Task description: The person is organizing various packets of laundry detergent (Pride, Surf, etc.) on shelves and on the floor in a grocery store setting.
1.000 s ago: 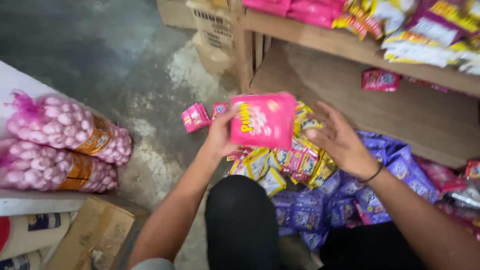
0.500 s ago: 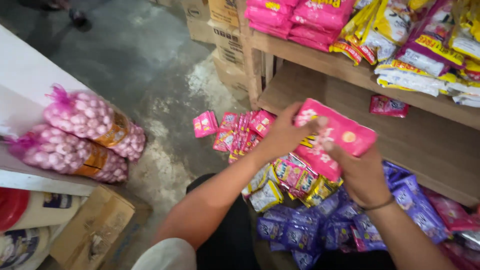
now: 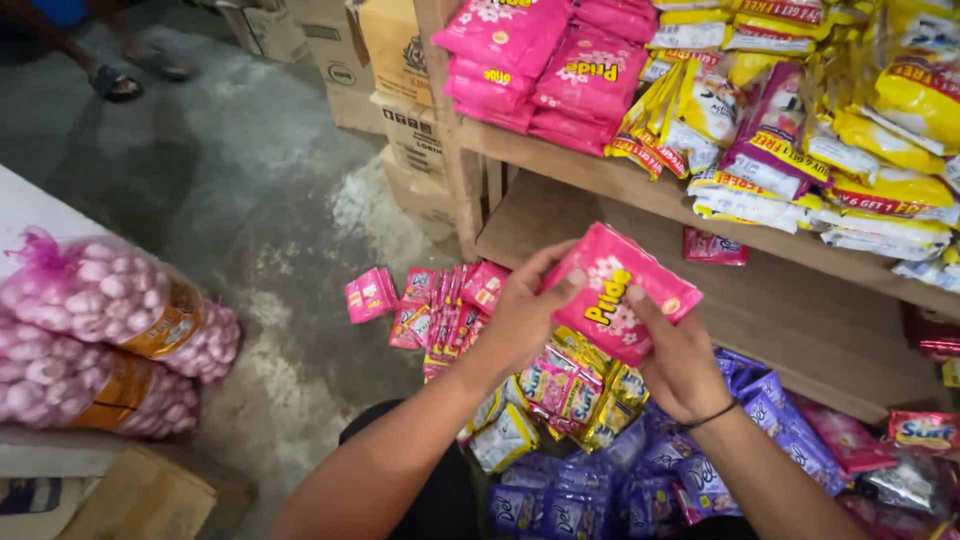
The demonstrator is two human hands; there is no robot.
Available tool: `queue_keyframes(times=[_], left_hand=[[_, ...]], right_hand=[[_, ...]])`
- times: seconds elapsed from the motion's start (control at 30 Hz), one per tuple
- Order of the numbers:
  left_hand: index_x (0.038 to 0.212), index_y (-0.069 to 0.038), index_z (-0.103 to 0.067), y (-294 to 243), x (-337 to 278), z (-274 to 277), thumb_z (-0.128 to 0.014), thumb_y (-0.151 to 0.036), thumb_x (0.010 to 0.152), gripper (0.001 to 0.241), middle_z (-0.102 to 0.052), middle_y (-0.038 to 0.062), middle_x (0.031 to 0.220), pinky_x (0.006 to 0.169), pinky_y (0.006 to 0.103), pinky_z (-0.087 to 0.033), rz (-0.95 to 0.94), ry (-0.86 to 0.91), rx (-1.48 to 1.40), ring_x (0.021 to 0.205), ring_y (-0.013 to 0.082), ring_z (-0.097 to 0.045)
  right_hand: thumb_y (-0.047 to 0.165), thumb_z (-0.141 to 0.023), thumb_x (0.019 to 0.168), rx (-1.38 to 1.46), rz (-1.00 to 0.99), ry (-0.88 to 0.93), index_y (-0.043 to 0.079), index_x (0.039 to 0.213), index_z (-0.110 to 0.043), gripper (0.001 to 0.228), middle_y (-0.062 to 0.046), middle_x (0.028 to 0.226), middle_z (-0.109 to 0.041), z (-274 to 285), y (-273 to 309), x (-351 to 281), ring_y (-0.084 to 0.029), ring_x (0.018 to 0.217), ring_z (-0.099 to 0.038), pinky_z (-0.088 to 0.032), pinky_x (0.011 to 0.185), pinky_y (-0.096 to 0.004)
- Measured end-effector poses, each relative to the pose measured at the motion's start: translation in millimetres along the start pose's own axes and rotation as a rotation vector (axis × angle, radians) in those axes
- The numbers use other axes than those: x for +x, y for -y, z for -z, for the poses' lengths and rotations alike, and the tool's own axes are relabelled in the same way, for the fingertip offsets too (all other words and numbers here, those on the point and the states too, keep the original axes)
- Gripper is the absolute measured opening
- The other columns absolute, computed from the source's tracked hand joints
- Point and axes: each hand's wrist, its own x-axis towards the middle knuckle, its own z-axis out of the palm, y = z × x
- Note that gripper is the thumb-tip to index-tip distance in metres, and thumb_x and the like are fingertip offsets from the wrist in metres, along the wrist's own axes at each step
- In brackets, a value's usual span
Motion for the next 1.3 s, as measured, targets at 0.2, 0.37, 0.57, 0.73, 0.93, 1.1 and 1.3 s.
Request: queue_keyframes(times=[0.2, 0.37, 0.57, 0.73, 0.93, 1.1, 1.3], left_hand=[[0.139, 0.004, -0.058, -1, 1, -9, -0.059, -0.021, 0.108, 0.040, -0.067, 0.013, 0.129, 0.101, 0.0338, -0.055, 0.105, -0.011, -0.135, 0.115, 0.0188, -0.065], [0.145, 0.000, -0.055, -13, -2, -10, -0.061, -0.015, 0.107, 0.042, -0.064, 0.009, 0.132, 0.104, 0.0306, -0.052, 0.074, 0.116, 0.277, 0.119, 0.0139, -0.061], [0.148, -0.004, -0.048, -23, 4, -3, -0.062, -0.014, 0.103, 0.048, -0.059, 0.009, 0.139, 0.111, 0.0318, -0.048, -0.138, 0.131, 0.491, 0.129, 0.0151, -0.057], [0.150, -0.002, -0.054, -22, 1, 1, -0.058, -0.017, 0.109, 0.043, -0.058, 0.010, 0.149, 0.118, 0.0301, -0.040, -0.193, 0.072, 0.625, 0.137, 0.0152, -0.053], [0.162, -0.006, -0.037, -22, -1, 1, -0.065, -0.024, 0.105, 0.067, -0.055, 0.014, 0.143, 0.115, 0.0349, -0.043, -0.104, 0.105, 0.291, 0.133, 0.0208, -0.054], [0.165, -0.006, -0.018, -28, -17, -26, -0.086, -0.029, 0.080, 0.111, -0.048, 0.013, 0.149, 0.115, 0.0402, -0.043, -0.215, 0.162, 0.677, 0.142, 0.0237, -0.047], [0.162, -0.004, -0.026, -3, -17, -12, -0.081, -0.026, 0.090, 0.093, -0.049, 0.010, 0.154, 0.123, 0.0398, -0.038, -0.125, 0.186, 0.444, 0.145, 0.0217, -0.048]], right_hand=[[0.019, -0.062, 0.098, 0.028, -0.025, -0.065, 0.008, 0.133, -0.055, 0.037, -0.007, 0.128, -0.067, 7, -4, 0, -0.021, 0.116, -0.066, -0.056, 0.100, -0.045], [0.029, -0.060, 0.101, 0.056, -0.022, 0.052, 0.009, 0.137, -0.055, 0.041, -0.007, 0.130, -0.066, 12, 2, -7, -0.020, 0.118, -0.065, -0.054, 0.101, -0.045], [0.028, -0.061, 0.098, 0.092, -0.117, 0.009, 0.010, 0.134, -0.055, 0.040, -0.007, 0.128, -0.067, 16, 4, -5, -0.020, 0.116, -0.067, -0.055, 0.098, -0.047], [0.019, -0.061, 0.098, 0.034, -0.086, -0.003, 0.009, 0.133, -0.055, 0.037, -0.007, 0.128, -0.068, 14, 8, -8, -0.020, 0.116, -0.067, -0.055, 0.099, -0.045], [0.031, -0.050, 0.105, 0.089, -0.151, -0.018, 0.006, 0.135, -0.058, 0.039, -0.009, 0.127, -0.070, 14, 16, -7, -0.022, 0.113, -0.067, -0.054, 0.095, -0.041], [0.043, -0.043, 0.110, 0.163, -0.216, 0.121, 0.005, 0.135, -0.058, 0.048, -0.015, 0.125, -0.069, 25, 5, -8, -0.027, 0.108, -0.068, -0.055, 0.087, -0.042], [0.042, -0.044, 0.105, -0.165, -0.100, 0.079, 0.005, 0.148, -0.045, 0.056, -0.013, 0.133, -0.061, 0, 10, -24, -0.025, 0.120, -0.060, -0.052, 0.099, -0.042]])
